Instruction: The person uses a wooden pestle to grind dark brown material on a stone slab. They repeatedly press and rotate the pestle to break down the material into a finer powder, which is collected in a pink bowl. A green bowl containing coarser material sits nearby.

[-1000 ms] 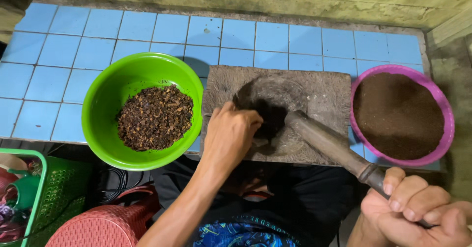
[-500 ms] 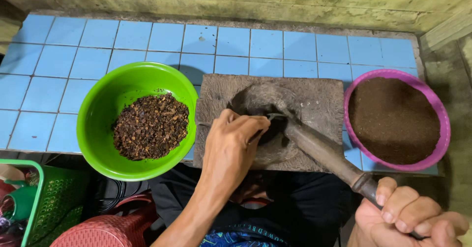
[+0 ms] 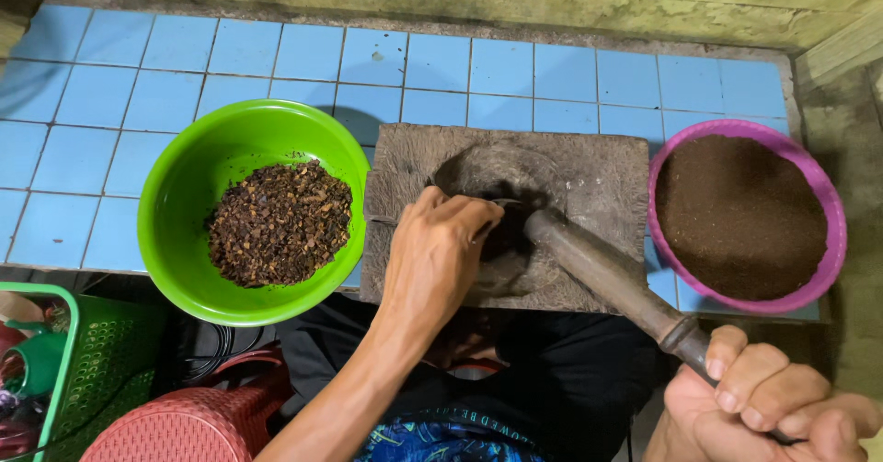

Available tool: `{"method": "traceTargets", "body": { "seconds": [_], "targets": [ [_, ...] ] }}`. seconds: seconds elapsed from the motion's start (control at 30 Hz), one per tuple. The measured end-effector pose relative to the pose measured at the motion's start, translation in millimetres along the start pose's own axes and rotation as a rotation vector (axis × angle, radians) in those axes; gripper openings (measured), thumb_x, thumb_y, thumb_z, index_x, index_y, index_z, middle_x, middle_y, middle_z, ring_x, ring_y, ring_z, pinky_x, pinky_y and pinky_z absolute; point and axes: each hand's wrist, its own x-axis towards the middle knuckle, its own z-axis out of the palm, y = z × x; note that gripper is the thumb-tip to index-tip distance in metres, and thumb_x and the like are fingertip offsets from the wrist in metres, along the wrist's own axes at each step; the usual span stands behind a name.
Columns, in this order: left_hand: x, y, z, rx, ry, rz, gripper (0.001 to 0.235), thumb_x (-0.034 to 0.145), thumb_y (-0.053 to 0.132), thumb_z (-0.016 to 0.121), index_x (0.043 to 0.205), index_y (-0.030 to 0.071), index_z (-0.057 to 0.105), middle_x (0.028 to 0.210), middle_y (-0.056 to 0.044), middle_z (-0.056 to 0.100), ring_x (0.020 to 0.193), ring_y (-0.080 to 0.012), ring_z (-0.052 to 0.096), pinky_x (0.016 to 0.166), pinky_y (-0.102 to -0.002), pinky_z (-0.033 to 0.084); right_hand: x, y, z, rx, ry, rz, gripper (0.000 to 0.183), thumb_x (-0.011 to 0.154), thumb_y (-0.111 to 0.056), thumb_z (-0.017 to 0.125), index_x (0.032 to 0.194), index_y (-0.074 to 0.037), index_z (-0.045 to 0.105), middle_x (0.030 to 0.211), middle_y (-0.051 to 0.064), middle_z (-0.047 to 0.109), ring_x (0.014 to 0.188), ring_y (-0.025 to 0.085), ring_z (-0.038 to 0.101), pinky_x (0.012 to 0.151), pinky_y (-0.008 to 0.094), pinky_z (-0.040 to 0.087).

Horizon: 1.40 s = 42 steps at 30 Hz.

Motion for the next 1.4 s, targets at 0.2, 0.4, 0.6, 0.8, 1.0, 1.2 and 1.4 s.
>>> {"method": "traceTargets", "body": {
  "seconds": [0.2, 0.4, 0.6, 0.8, 1.0, 1.2, 1.4],
  "targets": [
    [-4.9, -17.2, -1.3, 0.171, -0.071, -0.120, 0.017, 0.090, 0.023, 0.068, 0.105, 0.020, 0.074, 0.094, 0.003, 0.072, 0.085, -0.0288, 0.053, 0.070, -0.044, 0.038, 0.4, -0.9, 1.1, -0.008, 0.021, 0.015, 0.028, 0.110, -0.031, 0.038, 0.083, -0.026, 0.039, 0.060, -0.008, 0.032, 0.053, 0.008, 0.035, 0.069, 0.027, 0.039],
    [-3.7, -17.6, -2.5, 0.265, -0.047, -0.108, 0.015, 0.093, 0.028, 0.066, 0.102, 0.023, 0.076, 0.090, 0.004, 0.071, 0.082, -0.0282, 0.054, 0.070, -0.044, 0.037, -1.5, 5.2, -10.8, 0.031, -0.015, -0.010, 0.030, 0.113, -0.030, 0.035, 0.083, -0.027, 0.036, 0.062, -0.010, 0.037, 0.053, 0.007, 0.037, 0.070, 0.028, 0.041],
    [8.9, -24.9, 7.8, 0.275, 0.001, -0.028, 0.018, 0.091, 0.027, 0.069, 0.105, 0.023, 0.079, 0.102, 0.010, 0.074, 0.085, -0.0251, 0.053, 0.073, -0.041, 0.036, -1.4, 1.4, -7.3, 0.033, -0.013, 0.013, 0.029, 0.110, -0.027, 0.034, 0.081, -0.026, 0.035, 0.062, -0.008, 0.035, 0.054, 0.008, 0.033, 0.071, 0.030, 0.041],
    [-4.0, -24.4, -8.0, 0.256, -0.104, 0.010, 0.015, 0.092, 0.025, 0.065, 0.099, 0.020, 0.078, 0.096, 0.006, 0.075, 0.084, -0.0268, 0.054, 0.067, -0.044, 0.035, -3.4, 0.9, -8.8, 0.046, -0.015, 0.009, 0.031, 0.111, -0.027, 0.034, 0.080, -0.025, 0.034, 0.064, -0.008, 0.039, 0.054, 0.008, 0.036, 0.072, 0.030, 0.043],
    [-15.7, -18.4, -28.1, 0.196, -0.235, -0.034, 0.018, 0.087, 0.020, 0.063, 0.095, 0.021, 0.079, 0.090, 0.005, 0.075, 0.086, -0.0270, 0.053, 0.071, -0.047, 0.034, 4.1, 0.8, -6.7, -0.017, -0.072, 0.024, 0.033, 0.106, -0.033, 0.033, 0.075, -0.023, 0.030, 0.060, -0.006, 0.035, 0.051, 0.009, 0.033, 0.068, 0.032, 0.038],
    [-12.1, -24.3, -17.1, 0.122, -0.130, -0.017, 0.014, 0.090, 0.026, 0.069, 0.098, 0.023, 0.079, 0.093, 0.008, 0.074, 0.081, -0.0253, 0.053, 0.068, -0.043, 0.036, 35.2, -3.0, 57.7, -0.107, -0.067, 0.073, 0.030, 0.093, -0.031, 0.034, 0.066, -0.023, 0.027, 0.053, -0.008, 0.023, 0.043, 0.009, 0.022, 0.057, 0.031, 0.030],
    [-11.9, -23.5, -37.4, 0.061, -0.020, -0.149, 0.013, 0.093, 0.017, 0.064, 0.101, 0.018, 0.074, 0.095, 0.002, 0.072, 0.082, -0.0299, 0.054, 0.069, -0.046, 0.035, 69.0, 7.8, 130.4, -0.146, -0.353, 0.132, 0.030, 0.090, -0.018, 0.030, 0.060, -0.016, 0.026, 0.049, -0.002, 0.022, 0.037, 0.013, 0.023, 0.045, 0.032, 0.026]
  ]
}}
